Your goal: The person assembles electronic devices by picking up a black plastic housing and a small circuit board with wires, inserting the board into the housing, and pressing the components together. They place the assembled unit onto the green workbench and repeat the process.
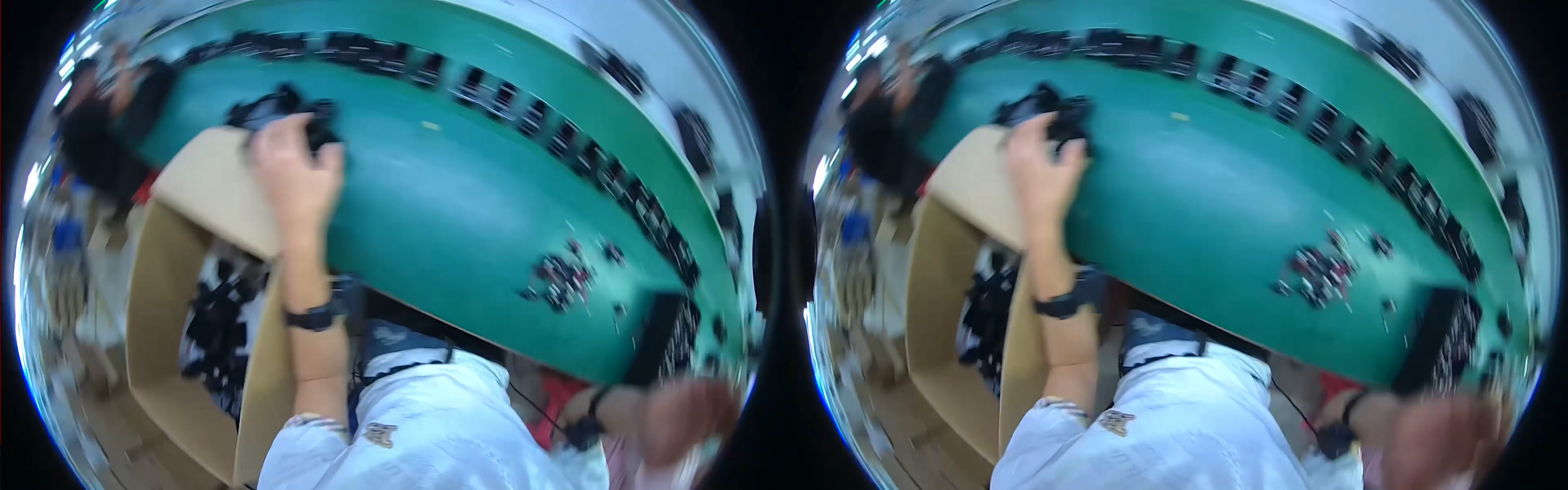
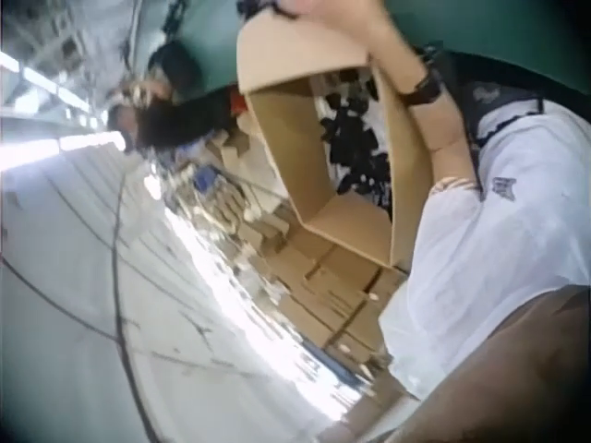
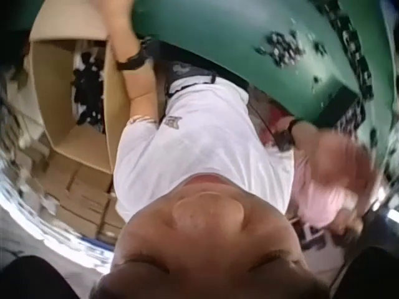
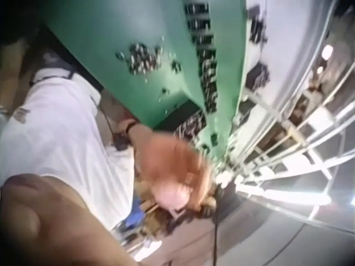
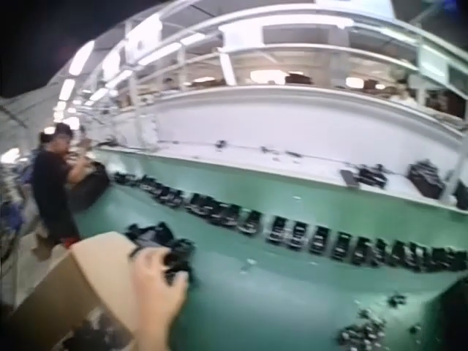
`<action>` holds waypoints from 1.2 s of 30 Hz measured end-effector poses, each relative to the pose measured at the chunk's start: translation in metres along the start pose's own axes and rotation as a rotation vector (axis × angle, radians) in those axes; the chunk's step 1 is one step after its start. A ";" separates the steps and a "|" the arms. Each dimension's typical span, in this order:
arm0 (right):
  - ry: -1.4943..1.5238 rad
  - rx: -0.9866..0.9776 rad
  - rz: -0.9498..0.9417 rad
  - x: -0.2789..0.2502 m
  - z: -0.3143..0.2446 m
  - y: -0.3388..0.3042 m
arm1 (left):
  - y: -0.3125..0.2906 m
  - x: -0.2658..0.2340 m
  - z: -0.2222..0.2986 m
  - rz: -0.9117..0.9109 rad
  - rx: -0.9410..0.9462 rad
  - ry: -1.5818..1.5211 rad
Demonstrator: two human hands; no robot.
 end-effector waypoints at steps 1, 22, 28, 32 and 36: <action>-0.298 0.375 -0.061 0.030 0.057 -0.009 | 0.010 0.012 -0.004 -0.078 0.013 0.064; -0.597 0.867 -0.807 0.062 0.112 -0.131 | -0.118 0.057 0.127 -0.548 0.229 -0.526; -0.585 0.942 -0.666 0.053 0.085 -0.123 | -0.125 0.059 0.122 -0.536 0.213 -0.656; -0.620 1.071 -0.753 0.082 0.097 -0.143 | -0.126 0.059 0.122 -0.595 0.254 -0.662; -0.589 1.120 -0.664 0.078 0.101 -0.152 | -0.128 0.058 0.124 -0.658 0.249 -0.669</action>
Point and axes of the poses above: each hand's wrist, its own y-axis towards the middle knuckle, its own x-axis out of the palm, z = x × y, the point moved 3 cm from there along y, towards the middle knuckle, and after that the axes turned 6 degrees about -z, right-handed, at the moved point
